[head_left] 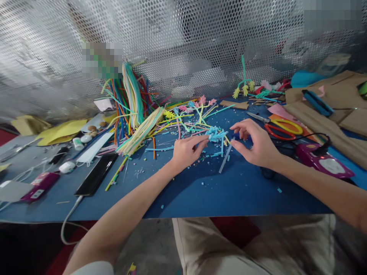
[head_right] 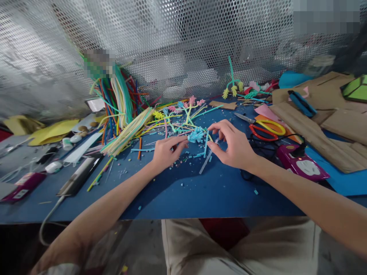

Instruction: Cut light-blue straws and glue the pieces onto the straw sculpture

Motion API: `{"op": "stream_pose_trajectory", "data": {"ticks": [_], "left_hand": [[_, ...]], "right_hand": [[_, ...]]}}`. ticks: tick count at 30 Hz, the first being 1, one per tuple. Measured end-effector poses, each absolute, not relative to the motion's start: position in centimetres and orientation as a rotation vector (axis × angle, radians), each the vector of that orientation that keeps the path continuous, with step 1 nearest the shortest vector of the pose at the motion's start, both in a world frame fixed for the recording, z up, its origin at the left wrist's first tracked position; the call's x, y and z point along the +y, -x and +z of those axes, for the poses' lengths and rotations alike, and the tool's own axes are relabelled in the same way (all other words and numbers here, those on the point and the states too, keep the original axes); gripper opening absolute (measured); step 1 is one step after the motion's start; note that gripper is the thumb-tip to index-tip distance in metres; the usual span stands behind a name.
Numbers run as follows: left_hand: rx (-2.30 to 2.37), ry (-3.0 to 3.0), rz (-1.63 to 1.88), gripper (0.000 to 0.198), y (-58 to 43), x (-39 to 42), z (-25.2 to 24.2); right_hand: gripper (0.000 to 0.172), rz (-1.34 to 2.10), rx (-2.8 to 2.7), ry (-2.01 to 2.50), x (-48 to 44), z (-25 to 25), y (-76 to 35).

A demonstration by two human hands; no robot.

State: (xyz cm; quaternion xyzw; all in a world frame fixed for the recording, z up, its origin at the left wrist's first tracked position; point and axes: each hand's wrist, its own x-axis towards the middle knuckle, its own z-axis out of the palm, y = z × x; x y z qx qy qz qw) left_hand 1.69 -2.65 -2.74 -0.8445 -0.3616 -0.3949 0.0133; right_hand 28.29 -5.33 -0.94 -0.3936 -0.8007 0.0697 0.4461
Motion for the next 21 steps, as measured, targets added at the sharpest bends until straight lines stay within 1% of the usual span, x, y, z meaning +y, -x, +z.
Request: {"op": "stream_pose_trajectory", "data": {"ticks": [5,7,12,17,21], "left_hand": [[-1.116,2.633,-1.216,0.020,-1.66,-2.69,-2.74],[-1.103,2.634,-1.213,0.020,-1.70,-2.71,-2.72],[-1.083,2.647,-1.185,0.020,-1.84,-2.75,-2.69],[-1.037,2.647,-1.136,0.019,-1.91,-2.90,-2.69],[-1.051,2.626,-1.105,0.022,-1.93,-3.00,-2.75]], "right_hand": [[0.014,0.254,-1.983,1.006,-5.37,-1.34,-28.33],[0.012,0.274,-1.950,1.017,-5.14,-1.57,-28.44],[0.015,0.368,-1.921,1.022,-4.55,-1.94,-28.50],[0.015,0.348,-1.990,0.999,-4.69,-1.76,-28.40],[0.019,0.367,-1.975,1.062,-4.78,-1.75,-28.40]]}}
